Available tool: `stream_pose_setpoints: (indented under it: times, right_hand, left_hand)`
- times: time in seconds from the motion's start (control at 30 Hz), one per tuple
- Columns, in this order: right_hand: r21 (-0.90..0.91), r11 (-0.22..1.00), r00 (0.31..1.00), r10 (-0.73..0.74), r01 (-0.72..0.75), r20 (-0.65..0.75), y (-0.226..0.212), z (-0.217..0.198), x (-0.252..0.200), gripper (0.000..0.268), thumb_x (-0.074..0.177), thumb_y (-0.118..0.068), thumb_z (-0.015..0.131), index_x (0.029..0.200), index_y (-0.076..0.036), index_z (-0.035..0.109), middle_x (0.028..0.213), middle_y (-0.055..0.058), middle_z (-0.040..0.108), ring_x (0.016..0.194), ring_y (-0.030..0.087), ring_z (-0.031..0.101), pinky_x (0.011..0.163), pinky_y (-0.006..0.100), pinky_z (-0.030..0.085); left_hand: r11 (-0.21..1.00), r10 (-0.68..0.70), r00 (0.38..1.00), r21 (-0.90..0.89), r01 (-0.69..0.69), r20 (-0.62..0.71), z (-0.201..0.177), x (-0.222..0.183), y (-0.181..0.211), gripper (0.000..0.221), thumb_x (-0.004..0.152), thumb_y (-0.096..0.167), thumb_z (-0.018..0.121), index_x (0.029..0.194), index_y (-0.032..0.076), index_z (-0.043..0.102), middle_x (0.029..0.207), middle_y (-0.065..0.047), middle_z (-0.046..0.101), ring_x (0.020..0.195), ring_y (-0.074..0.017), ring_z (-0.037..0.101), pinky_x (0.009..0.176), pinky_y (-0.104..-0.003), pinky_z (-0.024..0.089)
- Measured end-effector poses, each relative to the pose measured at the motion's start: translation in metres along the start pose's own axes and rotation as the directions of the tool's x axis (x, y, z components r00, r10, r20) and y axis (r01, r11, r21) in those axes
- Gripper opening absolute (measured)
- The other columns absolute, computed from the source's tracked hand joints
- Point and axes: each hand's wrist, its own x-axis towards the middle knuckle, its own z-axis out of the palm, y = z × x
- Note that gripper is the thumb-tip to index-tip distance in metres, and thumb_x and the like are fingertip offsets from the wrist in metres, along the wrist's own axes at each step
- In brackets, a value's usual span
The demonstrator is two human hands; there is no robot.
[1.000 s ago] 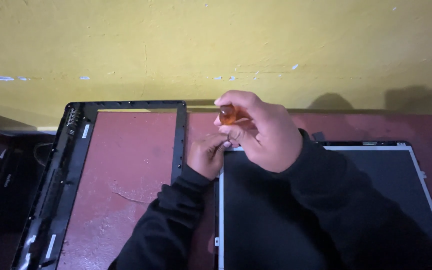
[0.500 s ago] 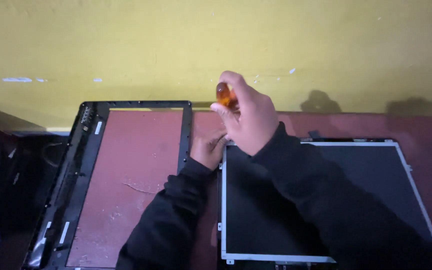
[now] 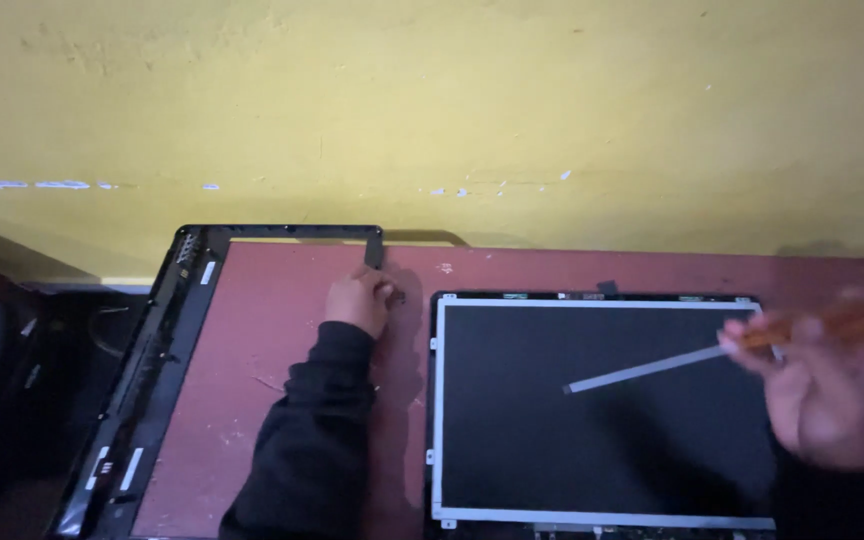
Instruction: Using a screwdriver to disassemble or assemble the frame and internal components of a computer monitor.
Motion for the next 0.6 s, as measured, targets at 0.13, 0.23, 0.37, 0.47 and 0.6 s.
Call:
stream_pose_setpoints:
  times: [0.13, 0.23, 0.37, 0.47, 0.6]
  right_hand:
    - [-0.021, 0.996, 0.996, 0.090, -0.090, -0.027, 0.010, -0.067, -0.048, 0.042, 0.108, -0.003, 0.051, 0.143, -0.025, 0.058, 0.123, 0.021, 0.069, 0.111, 0.040, 0.071, 0.104, 0.064, 0.057]
    - [-0.057, 0.988, 0.981, 0.135, -0.144, -0.142, 0.016, -0.104, -0.078, 0.042, 0.110, -0.007, 0.051, 0.146, -0.028, 0.059, 0.125, 0.017, 0.070, 0.111, 0.037, 0.072, 0.099, 0.056, 0.058]
    - [-0.072, 0.981, 0.967, 0.165, -0.182, -0.194, 0.023, -0.150, -0.105, 0.044, 0.112, -0.011, 0.048, 0.152, -0.026, 0.054, 0.132, 0.020, 0.068, 0.114, 0.039, 0.070, 0.099, 0.054, 0.057]
    - [-0.200, 0.936, 0.914, 0.209, -0.290, -0.347, 0.025, -0.170, -0.115, 0.043, 0.113, -0.020, 0.049, 0.154, -0.033, 0.048, 0.134, 0.010, 0.063, 0.116, 0.035, 0.065, 0.099, 0.051, 0.055]
    - [-0.197, 0.939, 0.927, 0.212, -0.281, -0.309, 0.023, -0.181, -0.116, 0.026, 0.124, -0.028, 0.044, 0.144, -0.020, 0.057, 0.135, 0.009, 0.067, 0.119, 0.029, 0.067, 0.110, 0.048, 0.053]
  left_hand:
    - [0.998, 0.053, 0.997, -0.032, -0.051, 0.059, -0.011, -0.004, 0.010, 0.012, 0.090, 0.018, 0.072, 0.096, 0.015, 0.081, 0.108, -0.009, 0.070, 0.095, -0.0356, 0.069, 0.090, -0.048, 0.055]
    - [1.000, 0.028, 0.996, -0.001, -0.028, 0.089, -0.022, -0.007, 0.023, 0.016, 0.094, 0.020, 0.070, 0.098, 0.009, 0.080, 0.107, -0.009, 0.068, 0.096, -0.0354, 0.067, 0.091, -0.048, 0.055]
    - [0.993, 0.080, 0.994, 0.085, -0.086, 0.068, -0.004, -0.002, 0.008, 0.019, 0.096, 0.025, 0.066, 0.093, 0.010, 0.076, 0.105, -0.010, 0.065, 0.100, -0.0356, 0.061, 0.095, -0.048, 0.048]
    - [0.973, 0.106, 0.989, 0.197, -0.124, 0.099, -0.011, -0.004, 0.018, 0.023, 0.099, 0.026, 0.060, 0.097, 0.011, 0.077, 0.106, -0.009, 0.066, 0.099, -0.0332, 0.061, 0.095, -0.046, 0.049]
    - [0.961, 0.027, 0.979, 0.264, -0.081, 0.200, -0.018, -0.008, 0.031, 0.028, 0.103, 0.025, 0.050, 0.105, 0.009, 0.073, 0.117, -0.012, 0.060, 0.114, -0.0340, 0.056, 0.104, -0.049, 0.045]
